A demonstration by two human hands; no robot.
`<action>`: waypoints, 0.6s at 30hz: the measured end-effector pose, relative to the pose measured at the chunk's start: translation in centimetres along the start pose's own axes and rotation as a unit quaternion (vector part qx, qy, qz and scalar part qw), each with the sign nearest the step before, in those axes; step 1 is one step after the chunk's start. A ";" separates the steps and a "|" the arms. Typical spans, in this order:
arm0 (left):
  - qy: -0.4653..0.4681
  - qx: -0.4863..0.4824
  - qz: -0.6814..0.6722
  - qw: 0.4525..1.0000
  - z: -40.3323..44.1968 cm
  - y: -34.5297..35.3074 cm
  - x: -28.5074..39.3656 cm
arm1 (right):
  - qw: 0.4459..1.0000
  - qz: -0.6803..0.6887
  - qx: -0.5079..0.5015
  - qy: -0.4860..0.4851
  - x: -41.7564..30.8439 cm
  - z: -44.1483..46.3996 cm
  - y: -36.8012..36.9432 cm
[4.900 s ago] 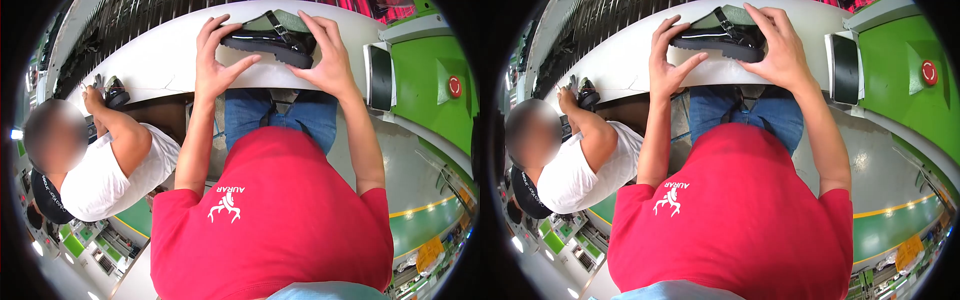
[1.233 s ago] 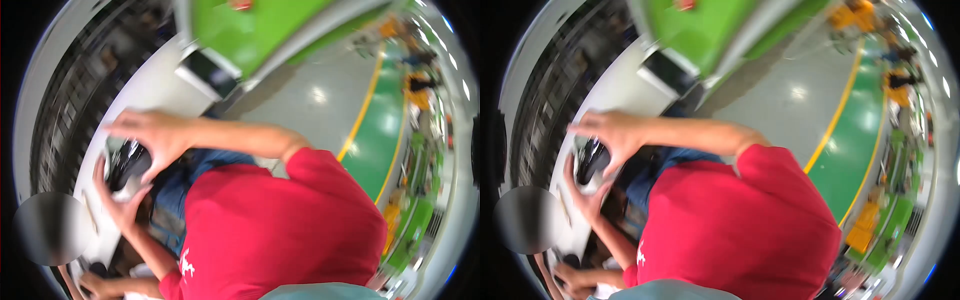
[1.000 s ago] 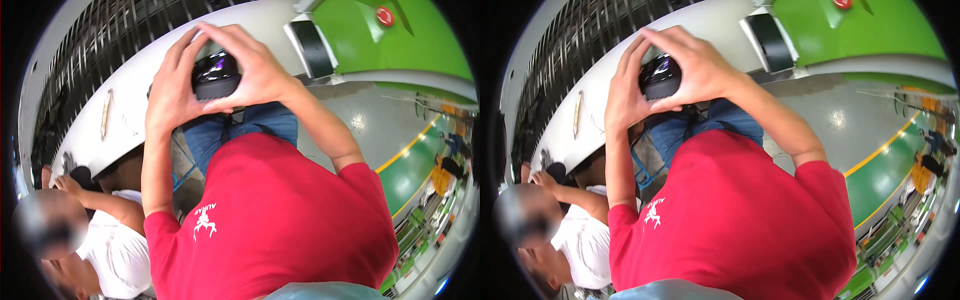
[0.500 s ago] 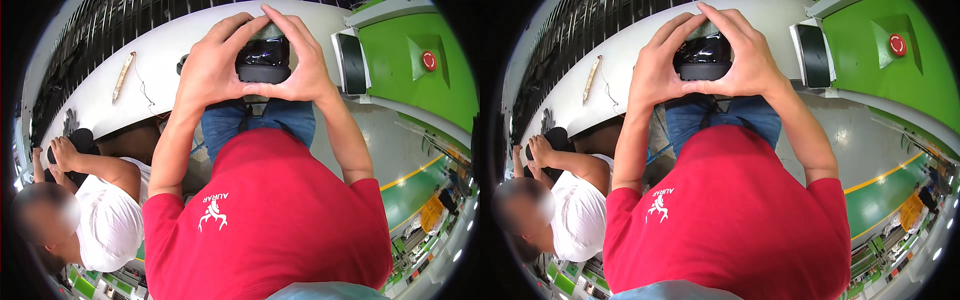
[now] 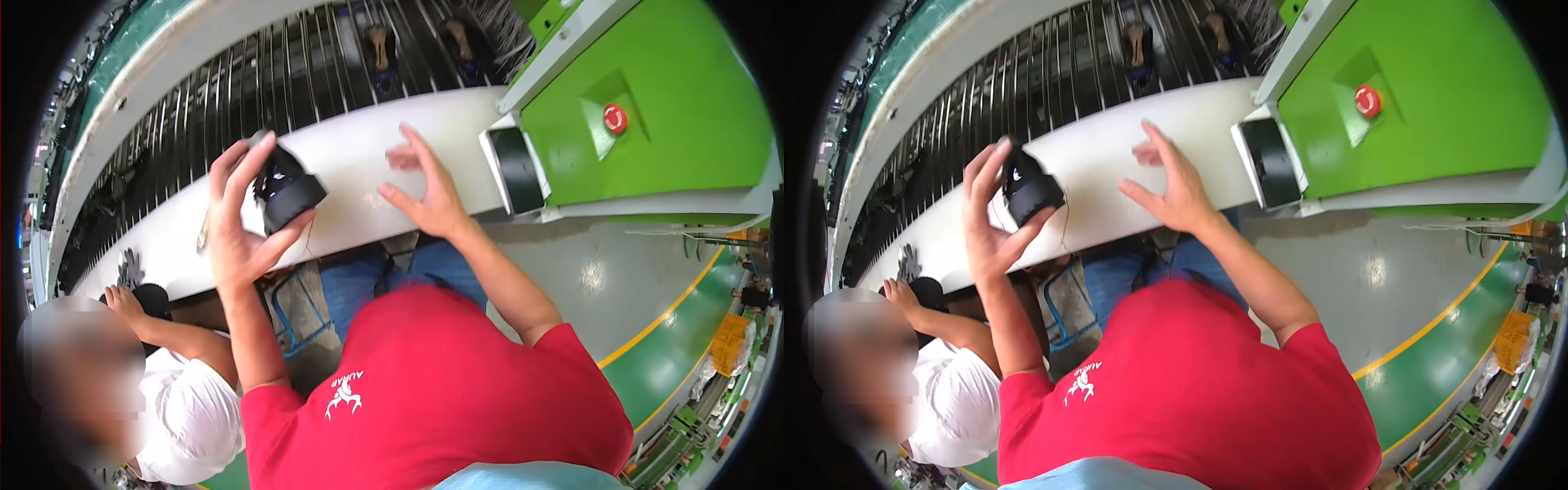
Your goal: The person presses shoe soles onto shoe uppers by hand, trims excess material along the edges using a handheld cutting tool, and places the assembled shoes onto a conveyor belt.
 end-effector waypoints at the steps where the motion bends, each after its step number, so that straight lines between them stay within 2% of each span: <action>1: 0.004 -0.019 0.034 0.999 0.5 -1.0 0.0 | 1.000 -0.024 0.010 0.000 0.5 -0.4 0.1; 3: -0.066 -0.020 -0.035 0.997 0.6 -2.1 -2.6 | 0.999 -0.029 0.014 -0.030 -0.5 -0.2 0.0; 5: -0.078 0.072 -0.149 0.983 0.4 -3.6 -4.5 | 0.999 -0.021 0.020 -0.025 -0.2 -0.4 0.2; 8: 0.083 0.224 -0.046 0.970 1.3 -10.2 -2.1 | 0.999 -0.016 0.028 -0.017 -0.3 -0.6 0.2; 10: 0.205 0.347 0.043 0.914 2.3 -16.1 2.0 | 0.999 -0.015 0.017 -0.026 -0.5 -0.6 0.4; 12: 0.274 0.447 0.098 0.846 4.6 -21.4 2.4 | 0.999 -0.027 0.019 -0.032 -1.0 -0.5 0.4; 14: 0.246 0.466 0.127 0.840 9.0 -25.6 0.7 | 0.998 -0.051 0.004 -0.041 -0.9 -0.7 0.5; 16: 0.234 0.379 0.170 0.879 15.0 -26.1 1.0 | 0.998 -0.055 0.014 -0.042 -1.0 -0.7 0.5; 18: 0.254 0.305 0.253 0.882 18.6 -25.1 -0.1 | 0.997 -0.059 0.022 -0.048 -1.0 -0.9 0.6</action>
Point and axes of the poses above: each hand's wrist, its own z-axis towards the middle knuckle, its own y-axis out of the palm, x = y × z, the point moved 9 cm from there along z, towards the middle knuckle
